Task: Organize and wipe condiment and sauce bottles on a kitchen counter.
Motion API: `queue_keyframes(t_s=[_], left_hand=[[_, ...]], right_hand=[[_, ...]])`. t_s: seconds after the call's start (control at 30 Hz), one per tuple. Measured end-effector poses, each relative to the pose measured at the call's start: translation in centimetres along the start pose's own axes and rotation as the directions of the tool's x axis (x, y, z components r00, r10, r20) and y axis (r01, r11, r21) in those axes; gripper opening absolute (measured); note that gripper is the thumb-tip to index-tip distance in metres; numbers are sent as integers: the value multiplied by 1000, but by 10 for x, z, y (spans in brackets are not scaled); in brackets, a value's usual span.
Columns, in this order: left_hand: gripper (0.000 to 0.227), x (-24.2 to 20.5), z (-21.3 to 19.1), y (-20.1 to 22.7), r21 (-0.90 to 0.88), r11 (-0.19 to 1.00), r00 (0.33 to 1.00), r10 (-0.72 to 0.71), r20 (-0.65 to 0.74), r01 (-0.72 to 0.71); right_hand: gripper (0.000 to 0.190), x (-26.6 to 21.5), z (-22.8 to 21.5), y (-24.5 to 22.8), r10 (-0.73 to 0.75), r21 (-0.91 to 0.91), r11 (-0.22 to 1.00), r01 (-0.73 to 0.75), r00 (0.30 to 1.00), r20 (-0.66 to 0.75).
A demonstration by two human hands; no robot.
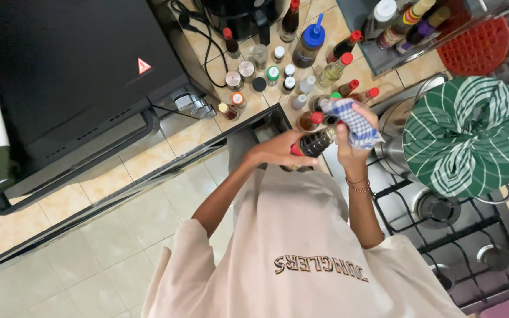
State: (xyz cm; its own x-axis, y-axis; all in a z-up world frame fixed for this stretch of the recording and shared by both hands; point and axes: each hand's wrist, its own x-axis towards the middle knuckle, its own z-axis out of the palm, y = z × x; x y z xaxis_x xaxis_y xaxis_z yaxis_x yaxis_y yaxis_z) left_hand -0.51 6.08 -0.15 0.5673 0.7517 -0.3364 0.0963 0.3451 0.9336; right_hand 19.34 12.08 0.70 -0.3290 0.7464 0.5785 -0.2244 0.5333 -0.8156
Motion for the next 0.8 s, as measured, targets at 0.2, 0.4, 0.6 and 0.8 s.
queue_keyframes(t_s=[0.2, 0.4, 0.6, 0.8], left_hand=[[74, 6, 8, 19, 489, 859, 813, 390, -433, -152], [75, 25, 5, -21, 318, 892, 846, 421, -327, -320], [80, 41, 8, -47, 197, 931, 894, 353, -275, -307], [81, 31, 2, -35, 318, 900, 845, 402, -351, -296]], right_hand=[[40, -39, 19, 56, 457, 534, 819, -211, 802, -385], [47, -62, 20, 66, 596, 550, 756, -354, 720, -356], [43, -76, 6, 70, 435, 241, 896, -373, 849, -301], [52, -81, -21, 71, 517, 669, 696, -260, 828, -216]])
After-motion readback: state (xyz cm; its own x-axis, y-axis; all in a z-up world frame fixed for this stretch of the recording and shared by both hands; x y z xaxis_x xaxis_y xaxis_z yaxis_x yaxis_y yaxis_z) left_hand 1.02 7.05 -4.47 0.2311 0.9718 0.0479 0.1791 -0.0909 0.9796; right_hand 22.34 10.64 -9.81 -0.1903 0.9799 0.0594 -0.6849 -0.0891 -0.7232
